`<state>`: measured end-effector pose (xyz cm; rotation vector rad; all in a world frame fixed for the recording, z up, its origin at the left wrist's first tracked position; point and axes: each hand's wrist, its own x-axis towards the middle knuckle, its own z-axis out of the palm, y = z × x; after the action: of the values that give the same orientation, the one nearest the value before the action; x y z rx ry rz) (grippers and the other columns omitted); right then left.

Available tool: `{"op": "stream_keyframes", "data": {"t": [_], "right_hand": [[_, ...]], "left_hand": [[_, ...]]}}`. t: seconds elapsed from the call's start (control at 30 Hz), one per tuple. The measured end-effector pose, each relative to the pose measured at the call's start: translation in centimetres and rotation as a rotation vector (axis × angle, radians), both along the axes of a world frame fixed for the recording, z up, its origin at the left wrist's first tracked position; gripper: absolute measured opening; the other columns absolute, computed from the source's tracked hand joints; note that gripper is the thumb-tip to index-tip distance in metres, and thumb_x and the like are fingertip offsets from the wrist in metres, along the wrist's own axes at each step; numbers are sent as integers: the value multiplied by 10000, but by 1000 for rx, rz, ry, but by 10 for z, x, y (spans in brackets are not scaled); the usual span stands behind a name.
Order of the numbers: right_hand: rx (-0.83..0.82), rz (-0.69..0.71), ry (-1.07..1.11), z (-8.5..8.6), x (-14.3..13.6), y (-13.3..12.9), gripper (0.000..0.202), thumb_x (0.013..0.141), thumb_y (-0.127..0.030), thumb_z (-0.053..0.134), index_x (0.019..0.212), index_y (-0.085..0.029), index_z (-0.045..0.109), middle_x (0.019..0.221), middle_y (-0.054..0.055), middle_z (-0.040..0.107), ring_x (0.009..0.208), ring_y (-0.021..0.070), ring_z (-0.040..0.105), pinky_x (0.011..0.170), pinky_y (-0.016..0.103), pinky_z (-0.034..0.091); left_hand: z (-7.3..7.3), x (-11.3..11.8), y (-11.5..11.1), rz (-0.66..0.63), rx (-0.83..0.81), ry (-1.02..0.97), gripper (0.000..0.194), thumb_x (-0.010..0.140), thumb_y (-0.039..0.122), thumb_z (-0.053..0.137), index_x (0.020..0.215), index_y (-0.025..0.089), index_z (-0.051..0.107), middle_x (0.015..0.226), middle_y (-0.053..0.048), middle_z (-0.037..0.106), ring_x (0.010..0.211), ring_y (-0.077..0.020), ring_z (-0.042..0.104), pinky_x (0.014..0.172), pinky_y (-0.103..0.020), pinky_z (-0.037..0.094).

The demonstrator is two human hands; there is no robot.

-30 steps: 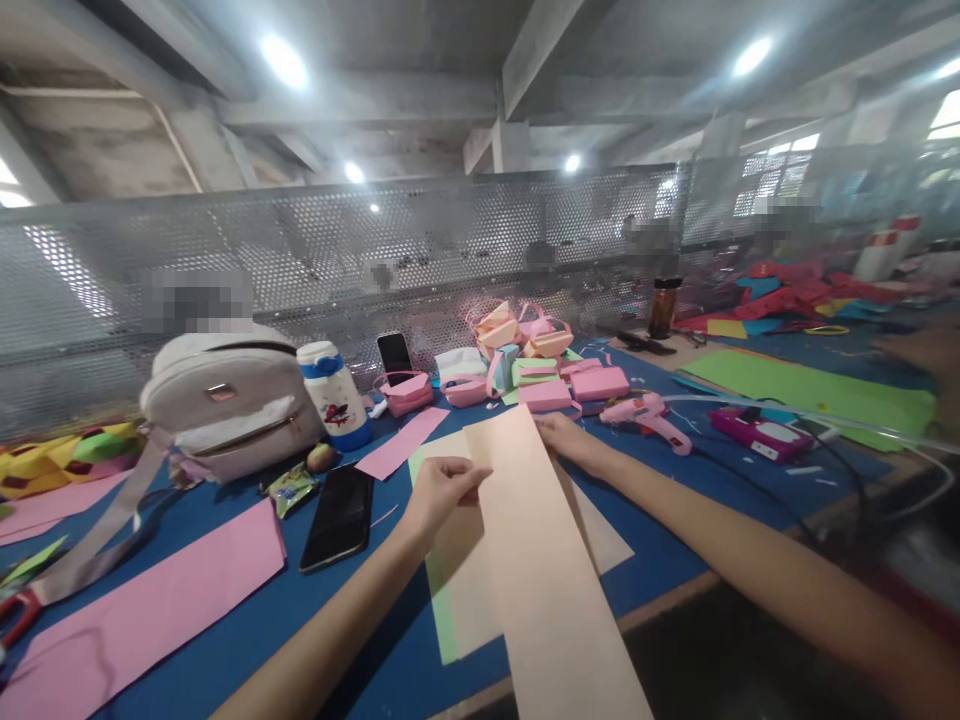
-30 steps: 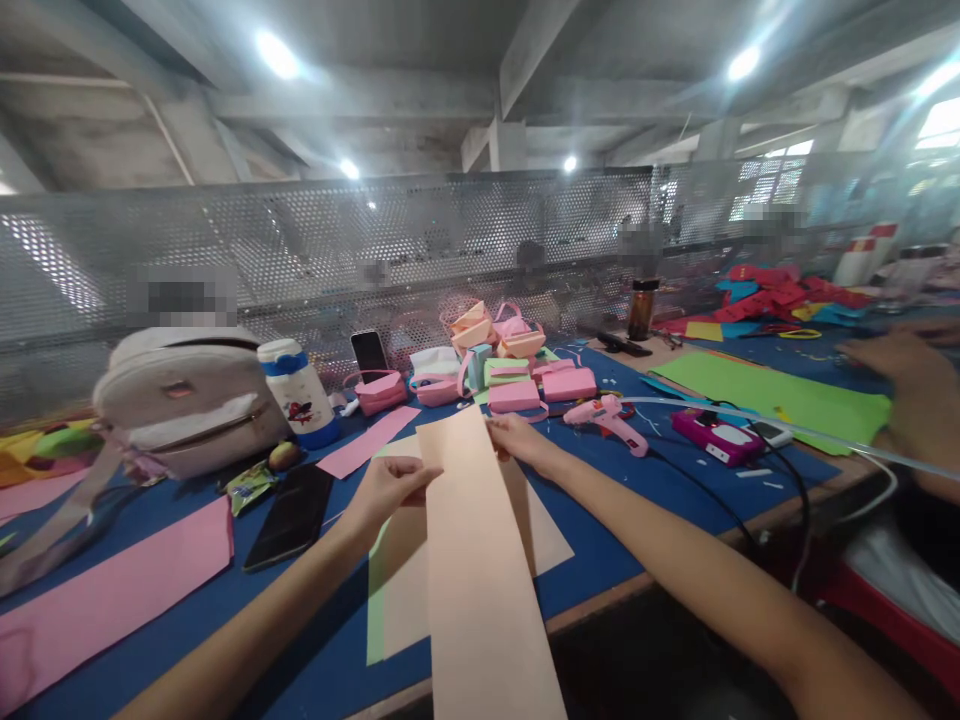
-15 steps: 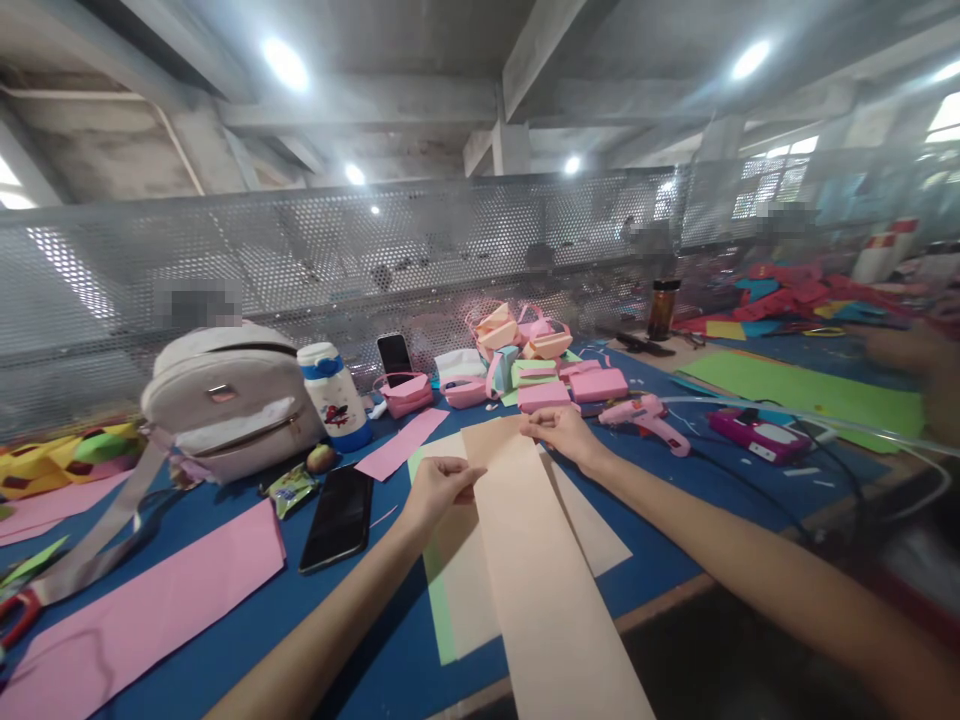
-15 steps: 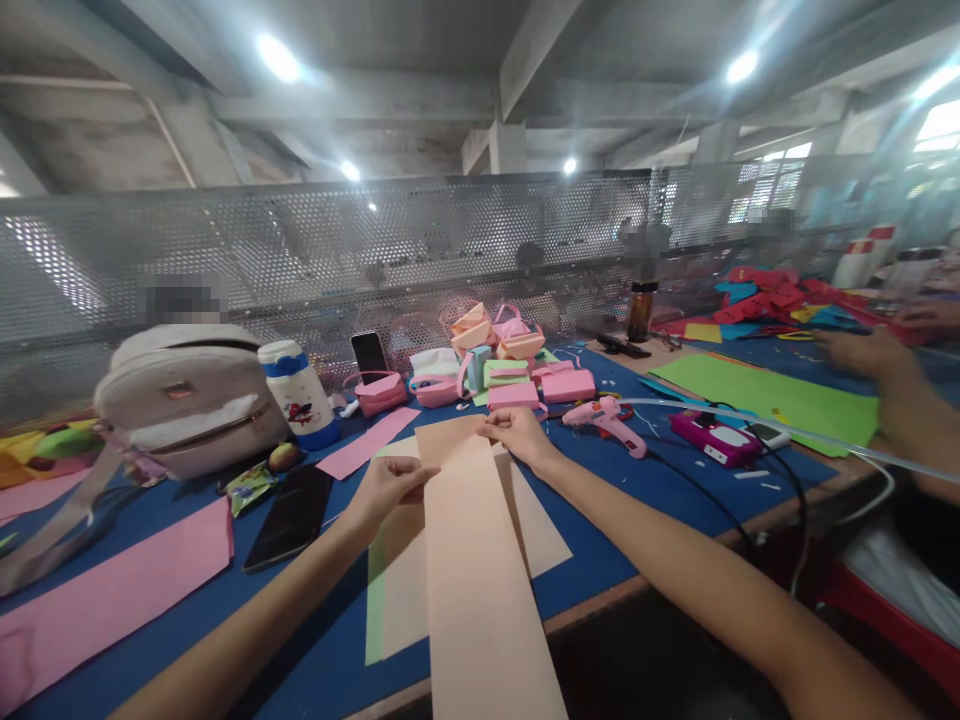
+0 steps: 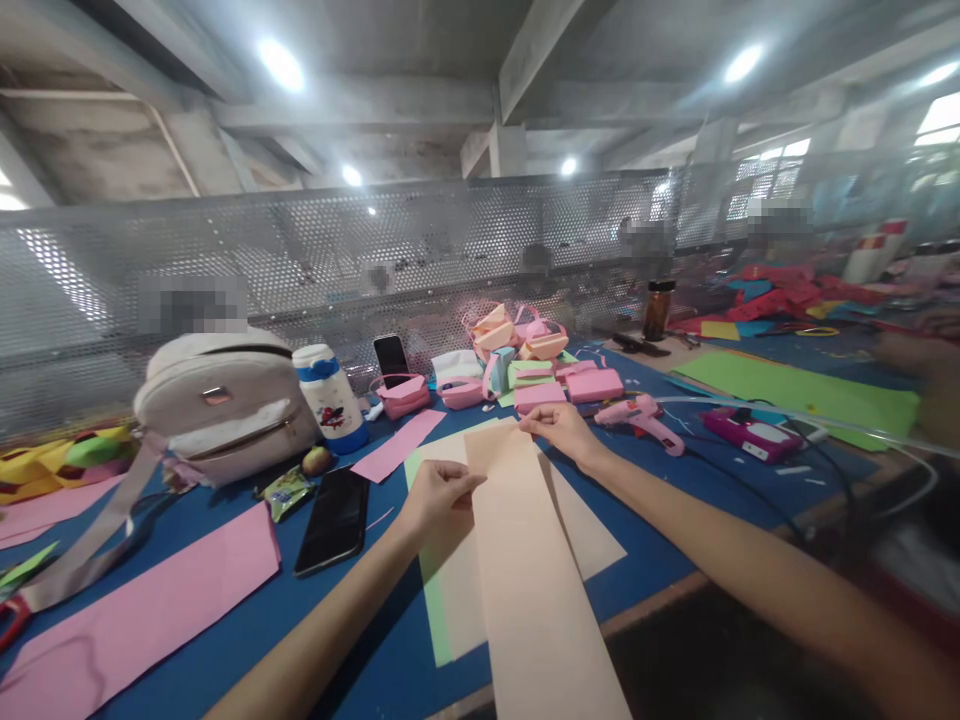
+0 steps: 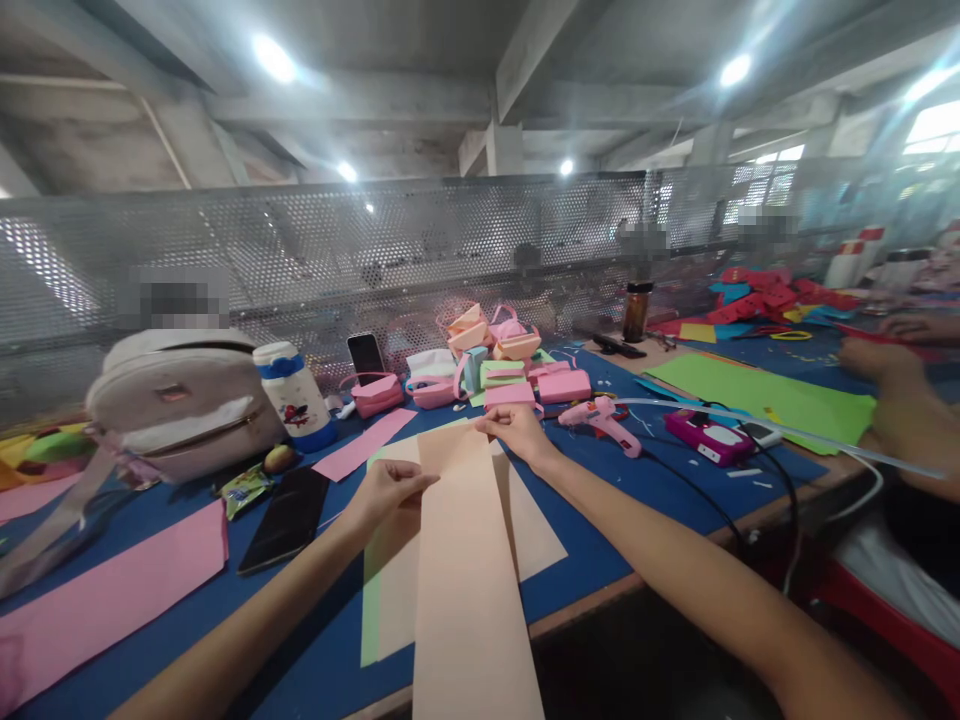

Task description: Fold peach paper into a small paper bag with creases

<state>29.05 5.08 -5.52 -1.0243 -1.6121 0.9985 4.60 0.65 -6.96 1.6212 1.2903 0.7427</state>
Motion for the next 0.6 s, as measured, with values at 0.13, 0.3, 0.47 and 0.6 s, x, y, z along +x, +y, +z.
{"op": "stream_keyframes", "data": {"t": [0.13,0.3,0.47,0.6], "right_hand": [[-13,25,-49,-3,2,4,191,951,-316,626,982,-129,645,917,24,668,765,143,653,689,310,565],[-28,41,-90,-5,3,8,252,957,-324,614,1132,-142,620,1088,64,654,898,186,659,775,372,572],[-53,83,-126,-4,3,7,235,955,-317,618,1109,-140,627,1060,58,659,885,181,659,766,364,572],[-97,135,-163,-8,1,8,243,955,-317,619,1122,-141,624,1064,59,659,870,176,661,754,358,575]], "left_hand": [[-3,-3,4,-2,-3,22,240,951,340,620,1067,131,634,987,-38,661,796,-164,659,689,-317,573],[-5,-4,7,-19,-8,55,238,945,344,626,1035,125,642,961,-27,662,783,-166,659,679,-311,570],[-4,-9,8,-25,-16,72,223,946,339,627,1010,126,642,919,-18,659,734,-146,650,638,-284,563],[-3,-13,11,-23,-33,64,225,945,332,629,1045,130,639,967,-29,662,776,-159,657,668,-303,571]]}}
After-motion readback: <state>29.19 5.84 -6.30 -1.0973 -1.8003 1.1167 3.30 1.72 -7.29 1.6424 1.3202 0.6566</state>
